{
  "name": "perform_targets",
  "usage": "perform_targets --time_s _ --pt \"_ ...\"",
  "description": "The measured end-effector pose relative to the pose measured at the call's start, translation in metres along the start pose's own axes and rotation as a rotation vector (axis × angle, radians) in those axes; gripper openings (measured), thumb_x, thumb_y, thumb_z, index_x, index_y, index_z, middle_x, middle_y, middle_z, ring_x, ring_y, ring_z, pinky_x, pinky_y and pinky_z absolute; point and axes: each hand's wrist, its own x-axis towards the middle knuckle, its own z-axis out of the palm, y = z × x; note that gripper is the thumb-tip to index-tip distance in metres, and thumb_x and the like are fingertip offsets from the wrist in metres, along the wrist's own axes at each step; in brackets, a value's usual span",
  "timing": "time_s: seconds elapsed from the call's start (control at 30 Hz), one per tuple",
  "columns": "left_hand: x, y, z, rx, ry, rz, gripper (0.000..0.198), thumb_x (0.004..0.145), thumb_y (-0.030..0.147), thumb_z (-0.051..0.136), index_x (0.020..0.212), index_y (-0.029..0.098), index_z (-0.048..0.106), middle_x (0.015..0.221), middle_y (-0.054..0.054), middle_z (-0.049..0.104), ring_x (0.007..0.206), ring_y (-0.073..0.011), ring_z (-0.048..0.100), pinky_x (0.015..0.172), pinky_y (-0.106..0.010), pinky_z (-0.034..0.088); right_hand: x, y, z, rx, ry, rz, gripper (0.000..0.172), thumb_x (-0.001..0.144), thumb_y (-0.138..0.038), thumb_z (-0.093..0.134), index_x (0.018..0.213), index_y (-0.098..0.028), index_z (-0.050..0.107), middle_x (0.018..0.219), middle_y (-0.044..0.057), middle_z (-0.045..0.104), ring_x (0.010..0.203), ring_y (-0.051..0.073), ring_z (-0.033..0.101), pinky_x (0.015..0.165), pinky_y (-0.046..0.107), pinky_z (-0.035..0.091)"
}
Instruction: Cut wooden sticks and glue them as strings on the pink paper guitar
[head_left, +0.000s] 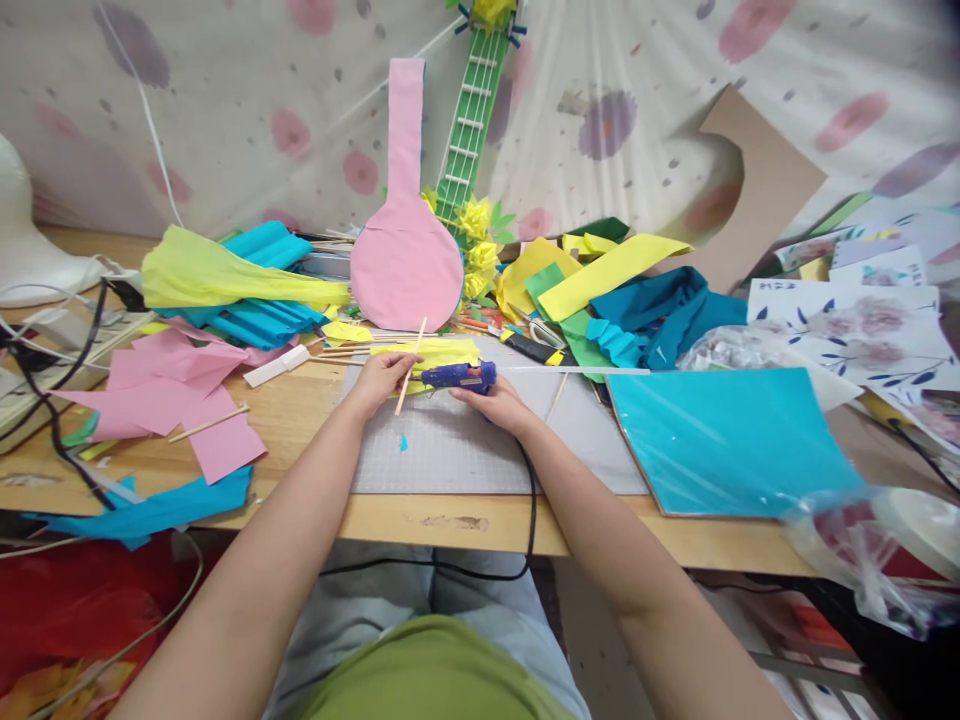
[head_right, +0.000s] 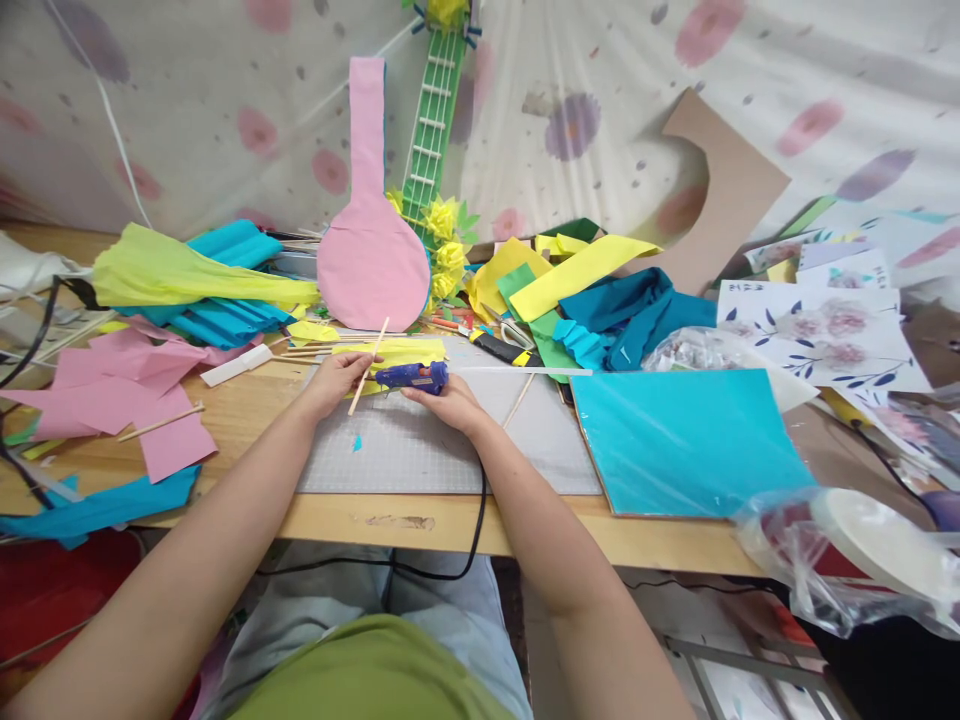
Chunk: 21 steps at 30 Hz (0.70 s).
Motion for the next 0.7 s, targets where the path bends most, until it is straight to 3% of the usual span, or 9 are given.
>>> perform_targets --time_s 0.3,0.7 --pt "-0.0023 0.0016 0.0008 0.062 0.012 0.022 0.041 0.066 0.051 0.057 0.083 0.015 0.067 0.045 0.005 0.043 0.039 -0.006 0.032 0.04 -0.02 0.021 0.0001 -0.0017 0.0007 -0.009 0.025 0.024 0.043 0.07 -0.047 0.058 0.104 -0.022 0.06 0.11 0.003 0.061 0.103 0.019 0.054 0.095 0.034 0.038" --pt "-0.0015 0.0006 0.0012 0.079 0.016 0.005 0.041 0.068 0.051 0.055 0.081 0.015 0.067 0.046 0.003 0.048 0.038 -0.0066 0.035 0.039 -0.021 0.024 0.0008 -0.0022 0.001 -0.017 0.034 0.029 0.042 0.07 -0.047 0.058 0.103 -0.021 0.061 0.108 0.003 0.062 0.103 0.02 0.055 0.094 0.035 0.039"
